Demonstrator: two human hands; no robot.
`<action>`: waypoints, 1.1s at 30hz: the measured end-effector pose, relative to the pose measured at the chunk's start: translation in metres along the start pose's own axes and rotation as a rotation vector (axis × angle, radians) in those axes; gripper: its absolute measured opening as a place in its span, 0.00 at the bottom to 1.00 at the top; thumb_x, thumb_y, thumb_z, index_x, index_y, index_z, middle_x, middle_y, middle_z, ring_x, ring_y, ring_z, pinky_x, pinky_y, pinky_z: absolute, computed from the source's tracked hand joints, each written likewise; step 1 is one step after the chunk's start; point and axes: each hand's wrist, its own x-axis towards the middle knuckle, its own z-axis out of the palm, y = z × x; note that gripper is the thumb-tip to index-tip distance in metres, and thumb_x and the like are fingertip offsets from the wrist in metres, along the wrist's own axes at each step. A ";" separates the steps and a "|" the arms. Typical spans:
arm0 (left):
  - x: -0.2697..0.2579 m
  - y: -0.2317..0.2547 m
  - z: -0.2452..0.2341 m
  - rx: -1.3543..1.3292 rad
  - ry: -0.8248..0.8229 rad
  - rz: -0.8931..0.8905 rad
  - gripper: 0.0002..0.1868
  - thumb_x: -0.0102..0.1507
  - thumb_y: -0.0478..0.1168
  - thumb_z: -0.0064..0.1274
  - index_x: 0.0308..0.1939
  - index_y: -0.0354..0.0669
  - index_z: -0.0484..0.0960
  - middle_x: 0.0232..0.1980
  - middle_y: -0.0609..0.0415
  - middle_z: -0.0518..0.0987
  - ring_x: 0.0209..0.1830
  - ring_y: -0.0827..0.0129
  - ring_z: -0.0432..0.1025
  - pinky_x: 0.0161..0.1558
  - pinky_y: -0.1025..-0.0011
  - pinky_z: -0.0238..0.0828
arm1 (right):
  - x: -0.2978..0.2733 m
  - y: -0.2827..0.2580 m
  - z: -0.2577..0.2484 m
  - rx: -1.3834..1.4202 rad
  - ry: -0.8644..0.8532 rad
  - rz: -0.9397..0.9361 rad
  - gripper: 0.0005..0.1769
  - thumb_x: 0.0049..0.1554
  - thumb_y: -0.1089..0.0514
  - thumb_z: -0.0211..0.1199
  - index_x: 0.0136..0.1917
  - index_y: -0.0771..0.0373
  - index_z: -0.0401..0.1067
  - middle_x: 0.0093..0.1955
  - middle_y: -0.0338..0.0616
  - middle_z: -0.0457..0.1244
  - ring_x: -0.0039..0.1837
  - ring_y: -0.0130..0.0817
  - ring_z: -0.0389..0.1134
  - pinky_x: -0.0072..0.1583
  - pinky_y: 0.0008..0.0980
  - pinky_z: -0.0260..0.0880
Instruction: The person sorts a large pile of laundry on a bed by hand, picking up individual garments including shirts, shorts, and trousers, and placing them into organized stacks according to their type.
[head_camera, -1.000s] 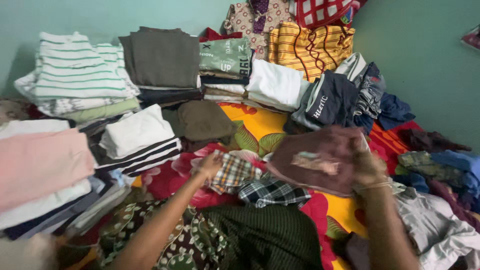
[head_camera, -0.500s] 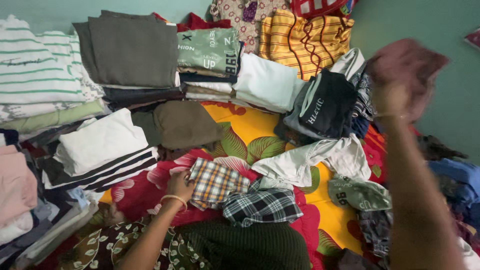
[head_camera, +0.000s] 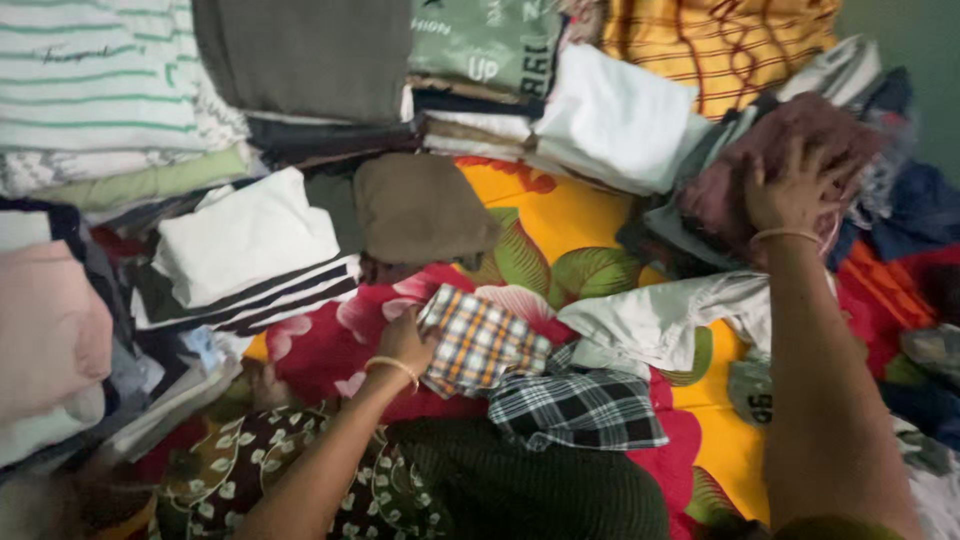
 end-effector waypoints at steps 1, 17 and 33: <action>0.006 -0.001 -0.001 0.018 -0.087 -0.074 0.34 0.60 0.51 0.59 0.64 0.35 0.69 0.53 0.32 0.79 0.53 0.39 0.75 0.54 0.49 0.71 | 0.002 -0.002 0.010 -0.015 -0.133 0.037 0.41 0.64 0.31 0.50 0.84 0.48 0.51 0.86 0.60 0.37 0.82 0.75 0.29 0.68 0.89 0.33; 0.017 0.016 -0.005 -0.703 -0.349 -0.148 0.48 0.43 0.44 0.71 0.67 0.43 0.68 0.58 0.48 0.80 0.53 0.59 0.77 0.52 0.59 0.77 | -0.149 -0.144 0.083 0.424 -0.594 -0.755 0.18 0.57 0.55 0.65 0.60 0.60 0.74 0.61 0.48 0.68 0.59 0.44 0.69 0.59 0.48 0.66; -0.002 0.022 -0.032 -0.452 -0.280 0.229 0.50 0.44 0.45 0.83 0.65 0.44 0.70 0.61 0.51 0.77 0.61 0.62 0.71 0.61 0.64 0.67 | -0.239 -0.237 -0.006 0.807 -1.120 -0.722 0.40 0.49 0.60 0.73 0.73 0.62 0.65 0.63 0.50 0.70 0.61 0.40 0.71 0.62 0.38 0.71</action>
